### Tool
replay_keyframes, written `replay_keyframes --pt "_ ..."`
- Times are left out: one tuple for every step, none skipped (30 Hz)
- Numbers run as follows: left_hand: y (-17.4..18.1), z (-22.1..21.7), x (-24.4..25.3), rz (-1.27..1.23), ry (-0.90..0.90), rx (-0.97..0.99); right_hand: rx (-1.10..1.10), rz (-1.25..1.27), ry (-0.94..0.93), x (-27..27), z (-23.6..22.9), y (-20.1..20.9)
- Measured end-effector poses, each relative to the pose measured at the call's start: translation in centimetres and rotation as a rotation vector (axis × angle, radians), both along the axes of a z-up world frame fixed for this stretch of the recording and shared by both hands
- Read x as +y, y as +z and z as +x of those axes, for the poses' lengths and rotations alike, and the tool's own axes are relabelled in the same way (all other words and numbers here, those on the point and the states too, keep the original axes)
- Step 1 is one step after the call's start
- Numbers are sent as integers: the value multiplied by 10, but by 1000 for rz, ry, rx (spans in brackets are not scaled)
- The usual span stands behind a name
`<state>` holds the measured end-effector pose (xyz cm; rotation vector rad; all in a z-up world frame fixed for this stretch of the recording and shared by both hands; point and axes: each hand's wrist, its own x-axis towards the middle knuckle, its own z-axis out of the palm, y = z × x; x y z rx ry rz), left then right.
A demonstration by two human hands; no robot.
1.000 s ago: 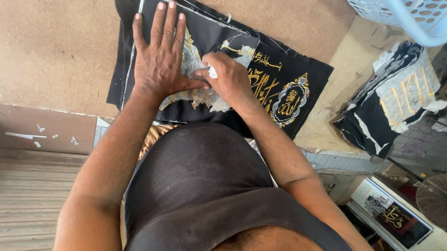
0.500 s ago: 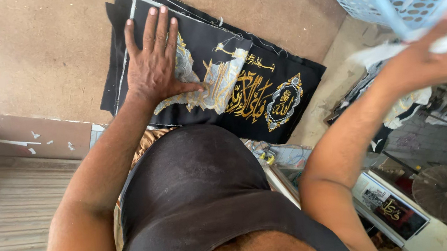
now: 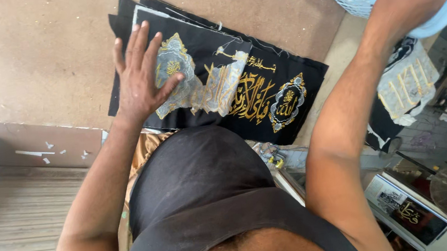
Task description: The person removes a white transfer paper from black fabric pieces with gold Arabic calligraphy designs. They peel the paper off by hand, smooth the fabric, and place the removed paper into a nearby basket. The process is repeated across multiple fabric pieces on a workbench.
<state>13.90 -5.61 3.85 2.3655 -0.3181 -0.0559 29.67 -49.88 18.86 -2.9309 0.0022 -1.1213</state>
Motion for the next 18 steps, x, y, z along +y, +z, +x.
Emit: replay_keyframes --pt "4 -9 10 23 84 -31 22 65 47 18 -20 -12" --pt "8 -21 19 45 168 -63 79 163 111 39 -40 -25" --pt "13 -35 28 21 241 -32 135 261 175 60 -62 -37" --pt "19 -45 38 -2 311 -11 313 318 277 85 -90 -49" --pt "24 -55 46 7 323 12 470 295 360 110 -113 -61" --pt "28 -63 52 14 326 32 577 323 449 131 -139 -69" --pt "31 -70 58 21 330 53 649 317 574 150 -158 -78" --pt "32 -77 62 47 310 75 657 252 664 168 -175 -88" --pt "33 -84 64 74 290 97 681 256 717 185 -189 -96" --pt "34 -91 66 101 269 122 707 261 769 199 -200 -102" --pt "35 -97 68 97 267 134 728 300 835 211 -208 -107" --pt "36 -100 68 91 265 143 745 336 901 220 -213 -110" --pt "36 -104 68 85 263 152 762 372 968 229 -215 -112" --pt "35 -107 68 75 265 154 777 373 986 235 -219 -113" --pt "35 -110 67 65 267 157 792 374 1004 240 -222 -113" --pt "33 -110 68 54 270 153 803 371 1023 247 -223 -114" --pt "32 -108 69 2 277 170 796 338 1019 254 -224 -114" --pt "31 -110 71 -47 285 196 798 311 1015 260 -229 -114"
